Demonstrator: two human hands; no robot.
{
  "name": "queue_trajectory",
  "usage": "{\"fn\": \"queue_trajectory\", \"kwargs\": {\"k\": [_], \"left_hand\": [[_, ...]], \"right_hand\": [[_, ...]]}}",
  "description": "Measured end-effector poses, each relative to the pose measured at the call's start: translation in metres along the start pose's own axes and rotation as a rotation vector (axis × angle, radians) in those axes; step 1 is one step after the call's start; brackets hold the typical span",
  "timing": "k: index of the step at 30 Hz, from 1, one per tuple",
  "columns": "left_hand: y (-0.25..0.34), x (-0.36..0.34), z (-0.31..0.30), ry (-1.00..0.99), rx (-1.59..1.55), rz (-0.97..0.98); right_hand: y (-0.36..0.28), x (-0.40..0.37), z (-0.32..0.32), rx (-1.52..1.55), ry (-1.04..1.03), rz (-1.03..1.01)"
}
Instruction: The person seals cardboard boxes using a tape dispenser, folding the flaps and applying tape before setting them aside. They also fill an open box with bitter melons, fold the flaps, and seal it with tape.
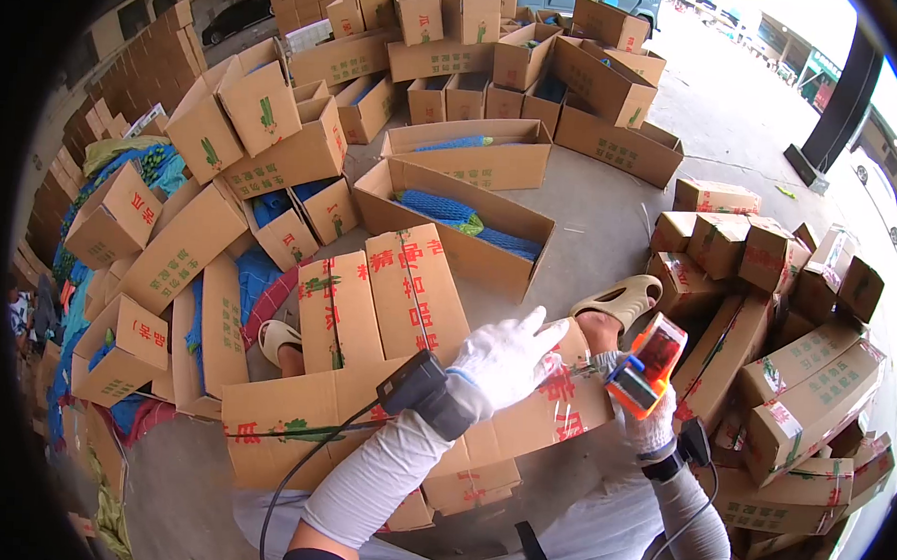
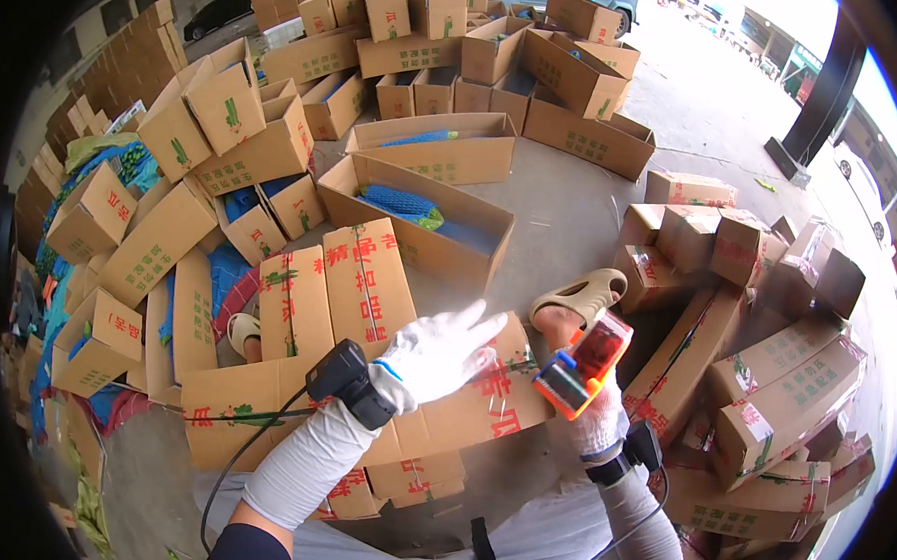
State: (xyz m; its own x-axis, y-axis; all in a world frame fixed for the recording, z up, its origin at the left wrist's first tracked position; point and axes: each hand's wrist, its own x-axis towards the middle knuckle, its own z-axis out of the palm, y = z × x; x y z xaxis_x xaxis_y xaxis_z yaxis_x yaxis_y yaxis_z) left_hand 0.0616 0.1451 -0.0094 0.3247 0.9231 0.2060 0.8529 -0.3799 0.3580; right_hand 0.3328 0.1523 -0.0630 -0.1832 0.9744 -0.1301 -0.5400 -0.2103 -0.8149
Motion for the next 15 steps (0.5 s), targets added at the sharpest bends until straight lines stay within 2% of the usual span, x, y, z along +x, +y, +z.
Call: {"fn": "queue_trajectory", "kwargs": {"k": [2, 3, 4, 5, 6, 7, 8, 9, 10, 12, 14, 15], "left_hand": [[-0.002, -0.033, -0.026, -0.004, 0.214, 0.148], [-0.016, -0.055, -0.043, -0.088, 0.199, 0.005], [-0.036, -0.081, -0.064, -0.176, 0.182, -0.141], [-0.053, -0.109, -0.096, -0.213, 0.045, -0.360], [-0.077, -0.136, -0.120, -0.326, 0.117, -0.623], [-0.114, -0.176, -0.132, -0.319, 0.098, -0.722], [-0.131, -0.213, -0.151, -0.352, 0.091, -0.768], [-0.138, -0.249, -0.160, -0.282, 0.056, -0.719], [-0.128, -0.267, -0.168, -0.298, -0.058, -0.677], [-0.094, -0.296, -0.174, -0.388, -0.144, -0.714], [-0.060, -0.327, -0.161, -0.363, -0.222, -0.721], [-0.031, -0.332, -0.162, -0.344, -0.302, -0.689]], "right_hand": [[0.033, -0.045, -0.042, -0.300, 0.172, -0.092], [0.048, -0.068, -0.062, -0.450, 0.269, -0.118], [0.068, -0.096, -0.046, 0.070, 0.352, -0.058], [0.093, -0.118, -0.049, 0.136, 0.405, -0.034], [0.117, -0.136, -0.058, 0.192, 0.442, 0.143], [0.137, -0.146, -0.058, 0.243, 0.468, 0.213], [0.151, -0.148, -0.046, 0.280, 0.472, 0.250], [0.162, -0.141, -0.033, 0.261, 0.445, 0.194], [0.172, -0.134, -0.016, 0.243, 0.423, 0.142], [0.164, -0.118, 0.038, 0.100, 0.363, 0.078], [0.145, -0.104, 0.106, -0.024, 0.245, -0.070], [0.149, -0.091, 0.134, -0.074, 0.323, -0.170]]}}
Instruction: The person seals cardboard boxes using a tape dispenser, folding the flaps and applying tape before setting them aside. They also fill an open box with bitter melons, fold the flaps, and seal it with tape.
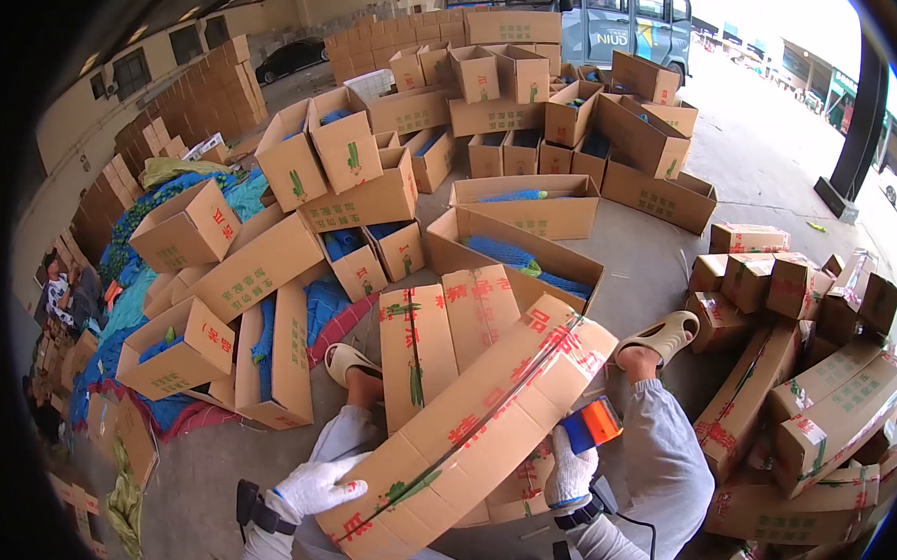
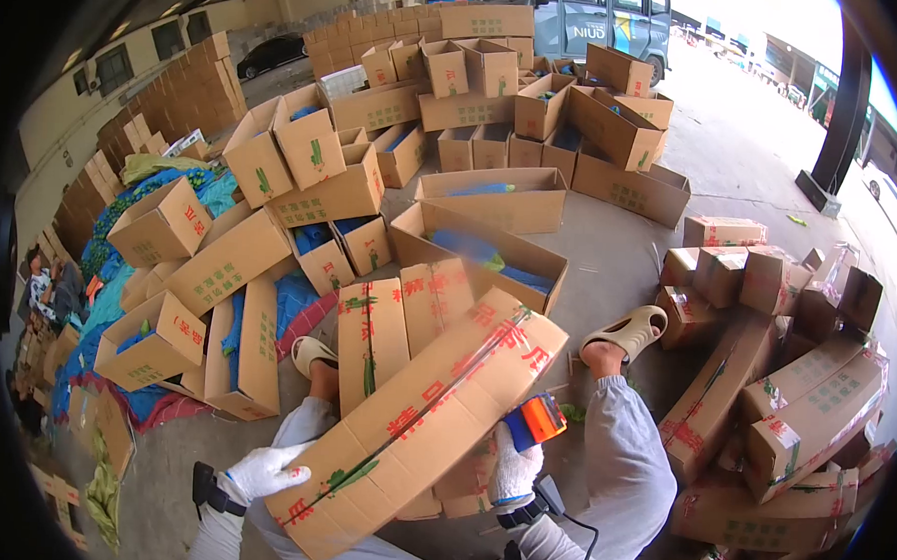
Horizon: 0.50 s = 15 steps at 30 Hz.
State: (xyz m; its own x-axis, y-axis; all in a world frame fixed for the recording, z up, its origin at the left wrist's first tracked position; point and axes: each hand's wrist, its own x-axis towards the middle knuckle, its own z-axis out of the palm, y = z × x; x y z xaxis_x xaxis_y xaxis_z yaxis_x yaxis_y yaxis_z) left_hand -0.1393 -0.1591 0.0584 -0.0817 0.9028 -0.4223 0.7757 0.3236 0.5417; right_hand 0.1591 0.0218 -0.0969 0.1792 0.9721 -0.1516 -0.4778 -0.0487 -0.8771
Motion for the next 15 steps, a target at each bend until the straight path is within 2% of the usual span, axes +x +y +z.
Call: {"fn": "queue_trajectory", "kwargs": {"k": [1, 2, 4, 5, 6, 7, 8, 9, 10, 11, 13, 14, 15], "left_hand": [[0.006, -0.009, 0.020, -0.081, -0.127, 0.016], [0.012, -0.018, 0.040, -0.163, -0.254, 0.022], [0.027, -0.014, 0.097, -0.055, -0.559, 0.367], [0.061, -0.020, 0.112, -0.067, -0.763, 0.390], [0.094, -0.027, 0.127, -0.083, -0.966, 0.417], [0.103, -0.013, 0.162, -0.084, -1.130, 0.394], [0.129, -0.006, 0.181, -0.137, -1.473, 0.188], [0.152, -0.002, 0.197, -0.194, -1.798, -0.051], [0.156, 0.025, 0.221, -0.335, -2.027, -0.236], [0.151, 0.060, 0.239, -0.483, -2.237, -0.443], [0.162, 0.094, 0.226, -0.436, -2.231, -0.367], [0.157, 0.095, 0.211, -0.602, -2.385, -0.181], [0.166, 0.084, 0.178, -0.488, -2.194, -0.222]], "right_hand": [[0.005, 0.005, 0.024, -0.040, 0.088, -0.105], [0.008, 0.014, 0.038, 0.018, 0.004, -0.043], [0.017, 0.045, 0.053, 0.012, -0.173, 0.057], [0.022, 0.068, 0.056, -0.304, -0.346, -0.038], [-0.007, 0.068, 0.077, -0.526, -0.463, 0.080], [0.031, 0.098, 0.079, -0.561, -0.684, 0.096], [0.068, 0.128, 0.081, -0.581, -0.906, 0.105], [0.029, 0.121, 0.108, -1.077, -1.050, -0.024], [0.032, 0.122, 0.124, -1.248, -1.170, -0.184], [0.019, 0.112, 0.133, -1.296, -1.238, -0.382], [-0.028, 0.086, 0.150, -1.484, -1.196, -0.418], [-0.025, 0.092, 0.141, -1.498, -1.176, -0.534], [-0.041, 0.096, 0.128, -1.449, -1.135, -0.534]]}}
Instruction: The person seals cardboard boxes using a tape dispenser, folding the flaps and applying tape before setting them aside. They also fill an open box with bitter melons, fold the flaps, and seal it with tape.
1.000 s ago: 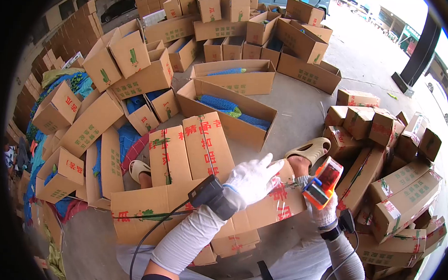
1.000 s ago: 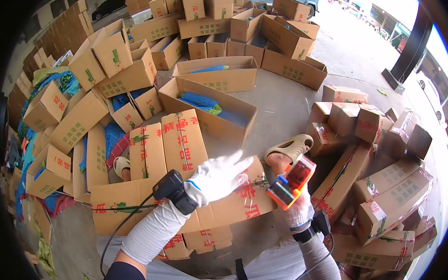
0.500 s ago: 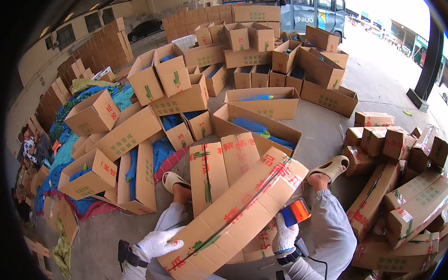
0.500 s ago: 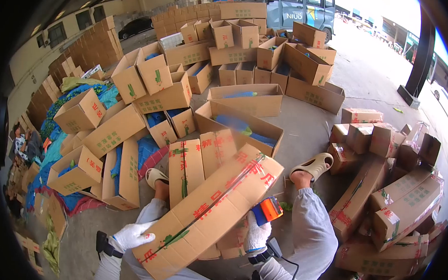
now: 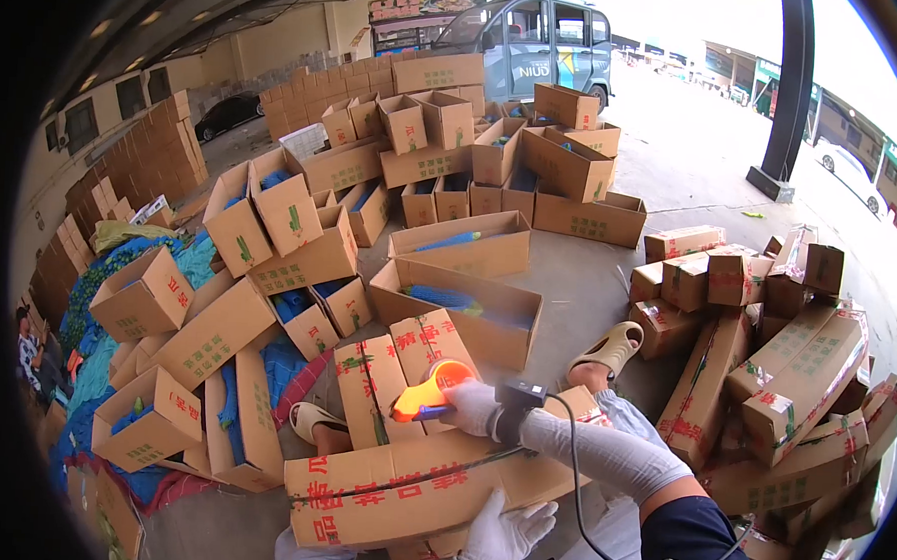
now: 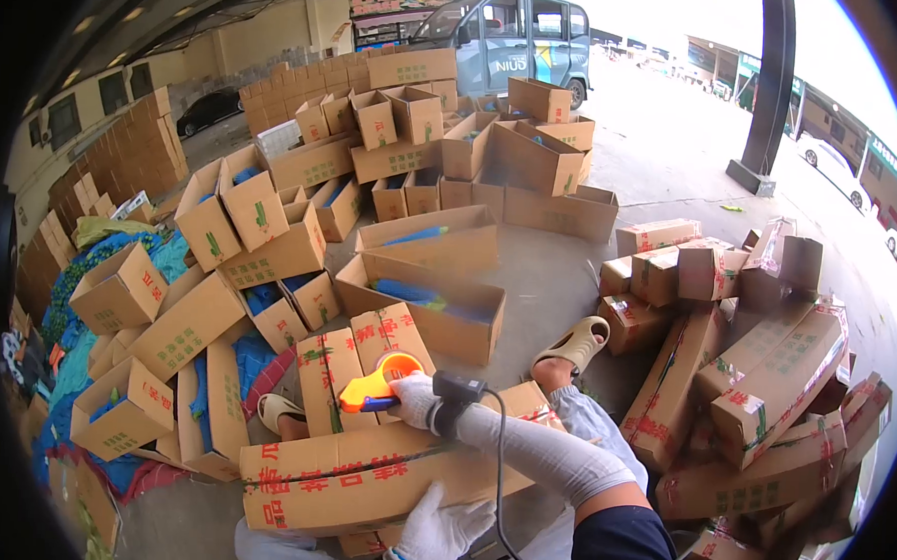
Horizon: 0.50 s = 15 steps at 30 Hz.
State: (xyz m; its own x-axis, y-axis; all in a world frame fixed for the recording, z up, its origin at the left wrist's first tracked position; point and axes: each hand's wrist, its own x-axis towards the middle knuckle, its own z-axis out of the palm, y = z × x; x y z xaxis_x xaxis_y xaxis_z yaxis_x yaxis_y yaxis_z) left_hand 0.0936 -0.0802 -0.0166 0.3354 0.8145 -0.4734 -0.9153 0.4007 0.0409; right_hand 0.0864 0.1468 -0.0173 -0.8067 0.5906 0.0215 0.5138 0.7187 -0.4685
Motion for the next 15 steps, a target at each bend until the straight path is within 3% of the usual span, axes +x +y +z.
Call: {"fn": "queue_trajectory", "kwargs": {"k": [2, 4, 6, 8, 10, 11, 13, 15], "left_hand": [[0.006, -0.009, -0.023, 0.055, 0.112, 0.021], [0.013, -0.029, -0.043, 0.001, 0.313, 0.052], [0.011, -0.045, -0.049, 0.056, 0.399, 0.119], [0.009, -0.055, -0.042, -0.015, 0.539, 0.133], [-0.002, -0.053, -0.003, -0.021, 0.891, 0.409], [-0.005, -0.042, 0.019, -0.032, 1.064, 0.554], [-0.004, -0.005, 0.060, -0.029, 1.075, 0.753], [-0.004, 0.033, 0.078, -0.186, 0.914, 0.547]], "right_hand": [[0.028, -0.030, -0.025, 0.161, 0.082, 0.139], [0.055, -0.068, -0.052, 0.131, 0.169, 0.264], [0.080, -0.114, -0.073, 0.277, 0.417, 0.334], [0.090, -0.171, -0.082, 0.653, 0.646, 0.369], [0.082, -0.228, -0.086, 1.180, 0.735, 0.339], [0.072, -0.255, -0.088, 1.333, 0.649, 0.339], [0.040, -0.289, -0.087, 1.478, 0.551, 0.336], [0.019, -0.311, -0.077, 1.455, 0.440, 0.368]]}}
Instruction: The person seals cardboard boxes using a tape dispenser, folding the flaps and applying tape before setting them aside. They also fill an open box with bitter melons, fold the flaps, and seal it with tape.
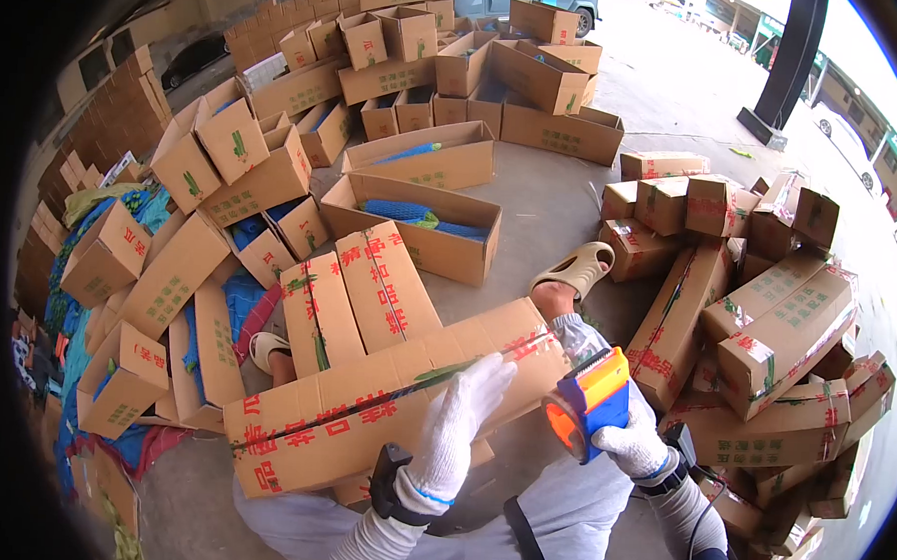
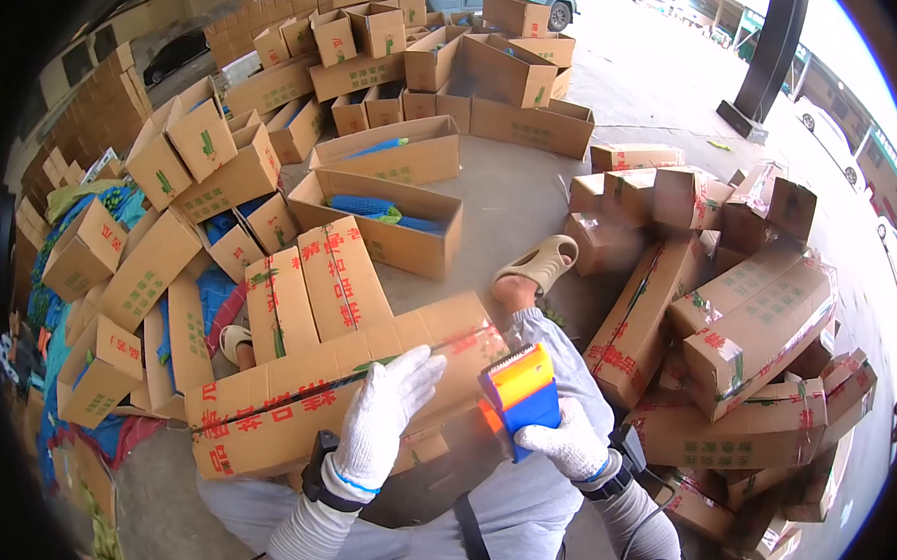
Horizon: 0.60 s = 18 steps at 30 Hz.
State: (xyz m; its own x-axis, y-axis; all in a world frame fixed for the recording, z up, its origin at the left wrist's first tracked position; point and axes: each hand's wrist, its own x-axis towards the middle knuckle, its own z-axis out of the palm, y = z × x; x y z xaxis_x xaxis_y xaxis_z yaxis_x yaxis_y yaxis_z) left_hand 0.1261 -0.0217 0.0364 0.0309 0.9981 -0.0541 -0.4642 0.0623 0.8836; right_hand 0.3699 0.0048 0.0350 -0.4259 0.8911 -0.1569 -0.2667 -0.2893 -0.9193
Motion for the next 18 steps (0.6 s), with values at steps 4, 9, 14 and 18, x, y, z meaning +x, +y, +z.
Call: {"fn": "queue_trajectory", "kwargs": {"k": [4, 9, 14, 18], "left_hand": [[-0.015, 0.014, 0.043, -0.240, -0.177, -0.169], [-0.038, 0.009, 0.050, -0.200, -0.280, -0.273], [-0.042, 0.024, 0.044, -0.123, -0.069, -0.330], [-0.017, 0.040, 0.047, 0.034, 0.069, -0.082]], "right_hand": [[0.012, -0.032, -0.009, -0.104, -0.070, 0.286], [0.028, -0.045, -0.010, -0.195, 0.006, 0.307], [0.041, -0.048, -0.009, -0.249, 0.033, 0.330], [0.043, -0.061, -0.015, -0.287, -0.035, 0.349]]}}
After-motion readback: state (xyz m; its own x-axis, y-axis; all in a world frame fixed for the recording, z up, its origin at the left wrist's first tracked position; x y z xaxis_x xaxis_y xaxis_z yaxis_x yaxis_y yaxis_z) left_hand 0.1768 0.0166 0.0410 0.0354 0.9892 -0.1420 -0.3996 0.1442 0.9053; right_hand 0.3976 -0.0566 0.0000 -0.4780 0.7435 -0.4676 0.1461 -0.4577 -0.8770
